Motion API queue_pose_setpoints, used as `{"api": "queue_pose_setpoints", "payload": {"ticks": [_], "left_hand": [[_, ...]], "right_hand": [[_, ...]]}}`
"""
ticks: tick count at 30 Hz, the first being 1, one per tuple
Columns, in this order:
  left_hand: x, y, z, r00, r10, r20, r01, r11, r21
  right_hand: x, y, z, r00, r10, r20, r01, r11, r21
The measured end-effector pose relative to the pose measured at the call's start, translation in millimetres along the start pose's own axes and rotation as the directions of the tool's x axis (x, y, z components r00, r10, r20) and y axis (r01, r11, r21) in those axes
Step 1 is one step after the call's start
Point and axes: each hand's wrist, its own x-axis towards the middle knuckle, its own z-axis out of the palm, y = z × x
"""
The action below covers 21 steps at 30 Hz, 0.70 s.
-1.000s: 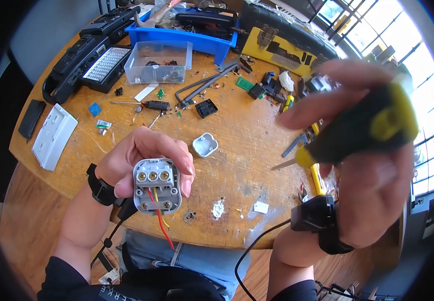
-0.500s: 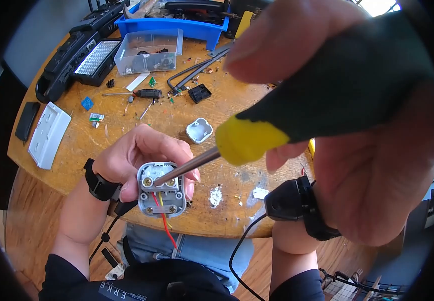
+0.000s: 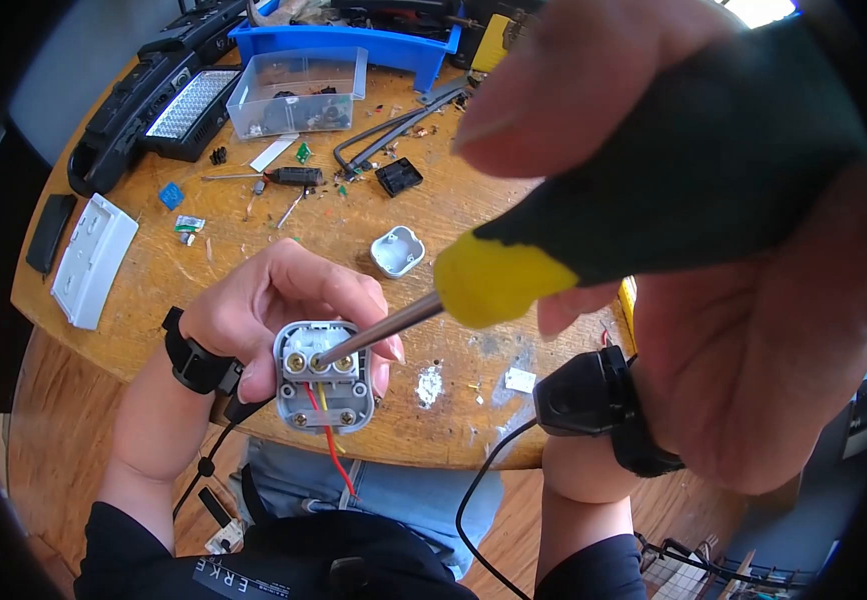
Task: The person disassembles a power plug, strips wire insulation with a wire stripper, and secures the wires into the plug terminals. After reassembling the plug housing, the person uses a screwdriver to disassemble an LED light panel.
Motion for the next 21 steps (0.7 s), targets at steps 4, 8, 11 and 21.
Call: {"api": "queue_pose_setpoints", "payload": {"ticks": [4,8,11,21], "left_hand": [[0.2,-1.3,-1.8,1.000,-0.009,0.020,0.009,1.000,0.002],[0.9,-1.0,-2.2,0.998,-0.048,0.048,0.047,0.999,0.020],[-0.9,0.1,-0.6,0.994,-0.106,0.018,0.106,0.994,0.000],[2.4,-5.1,-4.3,0.995,-0.095,-0.007,0.095,0.991,0.091]], "right_hand": [[-0.1,0.2,2.4,1.000,0.009,0.007,-0.009,1.000,0.019],[2.4,0.9,10.3,1.000,0.013,0.016,-0.014,0.999,0.039],[4.7,1.9,10.0,1.000,0.015,0.024,-0.016,0.998,0.058],[-3.4,14.8,-31.8,0.997,-0.047,0.069,0.040,0.994,0.097]]}}
